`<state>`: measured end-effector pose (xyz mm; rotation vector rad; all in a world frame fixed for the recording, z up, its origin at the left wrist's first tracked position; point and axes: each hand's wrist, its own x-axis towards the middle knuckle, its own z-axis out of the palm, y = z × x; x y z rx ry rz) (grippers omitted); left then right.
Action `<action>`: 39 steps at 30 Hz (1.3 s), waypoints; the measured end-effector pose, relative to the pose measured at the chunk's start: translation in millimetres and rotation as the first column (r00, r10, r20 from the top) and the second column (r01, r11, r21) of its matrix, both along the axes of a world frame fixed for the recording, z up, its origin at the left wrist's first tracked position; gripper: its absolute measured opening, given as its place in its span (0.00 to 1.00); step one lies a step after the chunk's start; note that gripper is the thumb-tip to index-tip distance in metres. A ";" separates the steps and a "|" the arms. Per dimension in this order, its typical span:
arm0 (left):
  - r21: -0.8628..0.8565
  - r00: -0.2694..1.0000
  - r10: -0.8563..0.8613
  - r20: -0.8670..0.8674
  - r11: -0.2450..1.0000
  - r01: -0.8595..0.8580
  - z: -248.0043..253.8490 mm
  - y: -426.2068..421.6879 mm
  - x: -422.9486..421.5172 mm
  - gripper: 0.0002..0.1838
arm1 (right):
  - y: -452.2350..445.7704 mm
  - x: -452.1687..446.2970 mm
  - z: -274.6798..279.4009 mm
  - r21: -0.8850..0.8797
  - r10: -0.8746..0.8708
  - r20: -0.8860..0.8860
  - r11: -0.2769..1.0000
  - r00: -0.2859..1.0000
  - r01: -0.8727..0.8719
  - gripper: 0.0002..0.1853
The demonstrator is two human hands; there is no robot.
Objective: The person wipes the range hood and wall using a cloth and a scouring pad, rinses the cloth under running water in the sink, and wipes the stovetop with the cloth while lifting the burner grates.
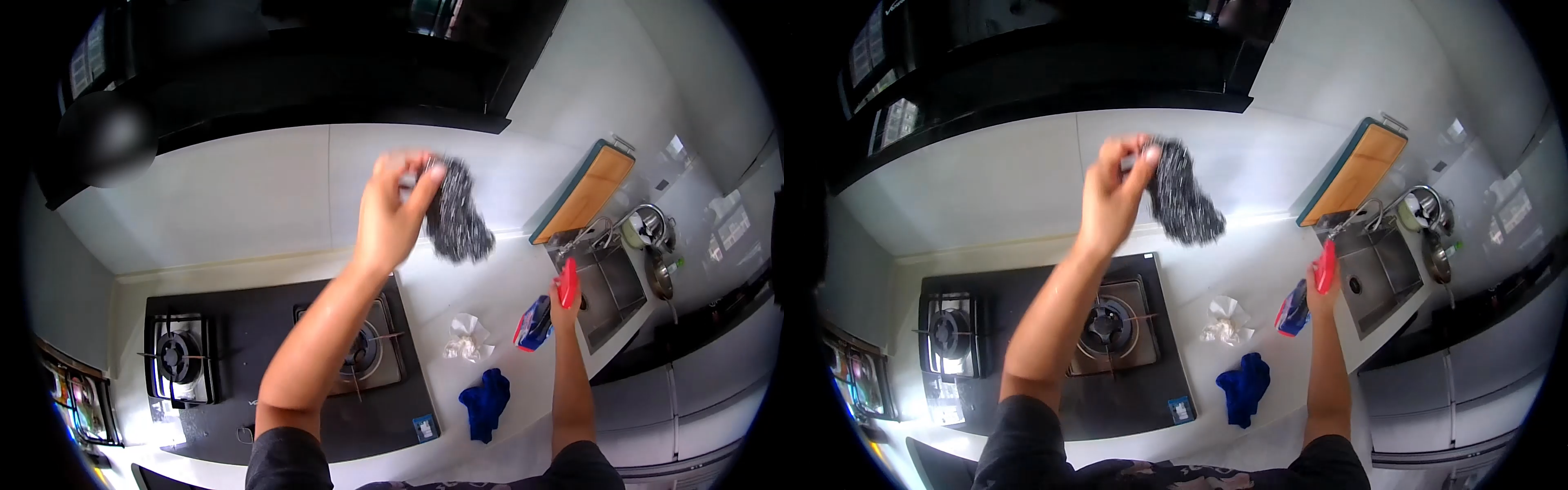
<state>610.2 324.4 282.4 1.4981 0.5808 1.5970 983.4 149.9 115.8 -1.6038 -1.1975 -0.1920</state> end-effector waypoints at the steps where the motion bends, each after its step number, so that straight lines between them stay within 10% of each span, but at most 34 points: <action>1: 0.167 0.993 0.102 -0.052 0.982 -0.092 20.0 9.6 -1.4 0.10 | 6.2 -27.6 28.4 0.004 0.059 -0.056 0.998 0.997 -0.059 0.24; 7: 0.579 0.695 0.674 -0.253 0.681 -0.449 87.4 61.4 4.8 0.11 | 52.6 -167.3 195.4 0.031 0.249 -0.029 0.968 0.968 -0.248 0.22; 12: 0.417 0.637 0.600 -0.484 0.798 -0.435 106.0 84.2 19.9 0.11 | 110.4 -213.7 241.6 0.079 0.442 -0.109 0.897 0.890 -0.435 0.21; 20: 0.506 0.572 0.619 -0.537 0.780 -0.369 109.6 86.2 15.6 0.09 | 139.7 -226.5 261.9 -0.048 0.248 -0.110 0.966 0.963 -0.254 0.10; 39: 0.443 0.594 0.764 -0.251 0.637 -0.631 101.4 96.5 74.4 0.08 | 144.1 -223.9 274.5 0.033 0.290 -0.124 0.957 0.949 -0.288 0.10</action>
